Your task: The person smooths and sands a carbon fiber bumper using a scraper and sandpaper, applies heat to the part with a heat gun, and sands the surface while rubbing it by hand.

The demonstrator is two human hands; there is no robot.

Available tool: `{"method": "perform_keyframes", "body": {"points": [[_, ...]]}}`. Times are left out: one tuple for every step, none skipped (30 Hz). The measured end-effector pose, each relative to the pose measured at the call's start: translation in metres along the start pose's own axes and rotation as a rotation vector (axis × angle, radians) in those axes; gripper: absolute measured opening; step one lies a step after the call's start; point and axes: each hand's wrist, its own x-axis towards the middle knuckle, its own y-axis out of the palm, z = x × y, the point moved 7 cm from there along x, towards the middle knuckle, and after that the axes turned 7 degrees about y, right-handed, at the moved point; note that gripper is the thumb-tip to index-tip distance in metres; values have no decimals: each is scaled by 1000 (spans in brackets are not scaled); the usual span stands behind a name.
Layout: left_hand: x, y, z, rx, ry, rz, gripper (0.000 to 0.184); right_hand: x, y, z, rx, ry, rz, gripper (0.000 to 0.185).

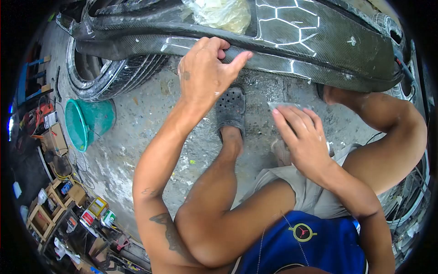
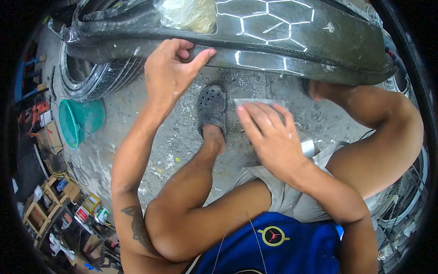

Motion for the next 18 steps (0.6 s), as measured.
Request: {"method": "perform_keyframes", "body": {"points": [[-1, 2, 0, 3, 4, 6, 44, -8, 0, -5, 7, 4, -3, 62], [-2, 3, 3, -14, -29, -6, 39, -15, 3, -10, 4, 23, 35, 62], [-2, 3, 6, -30, -62, -19, 34, -20, 5, -15, 1, 42, 72, 63], [-4, 4, 6, -24, -53, -15, 34, -23, 6, -19, 14, 59, 87, 63], [-6, 5, 4, -51, -29, -31, 27, -25, 7, -22, 20, 61, 79, 63], [-8, 5, 3, -79, -6, -45, 21, -26, 8, -25, 24, 74, 85, 64], [-8, 7, 4, -74, -2, -40, 21, -27, 10, -26, 29, 87, 95, 65], [-9, 7, 3, -43, 37, -44, 16, -27, 10, -27, 35, 87, 92, 65], [-9, 7, 1, -12, 75, -48, 10, -26, 10, -27, 60, 91, 93, 67], [-9, 3, 3, -8, 76, -47, 10, -25, 10, -28, 83, 92, 93, 68], [-9, -7, 6, -13, 98, -74, 10, -24, 9, -29, 83, 87, 89, 68], [-8, -17, 11, -17, 118, -106, 9, -25, 7, -31, 123, 87, 83, 69], [0, -39, 20, 4, 62, -167, 10, -25, 5, -33, 164, 88, 77, 70], [9, -62, 29, 22, 6, -221, 10, -25, 4, -35, 164, 83, 75, 70], [17, -79, 40, -76, -100, -302, 13, -26, 5, -40, 198, 106, 77, 70], [33, -93, 36, -42, 24, -354, 14, -27, 6, -42, 234, 122, 80, 70], [49, -98, 30, 17, 103, -298, 16, -28, 8, -42, 237, 104, 82, 70], [66, -95, 33, 35, 184, -257, 17, -29, 12, -43, 230, 96, 91, 70]]}}
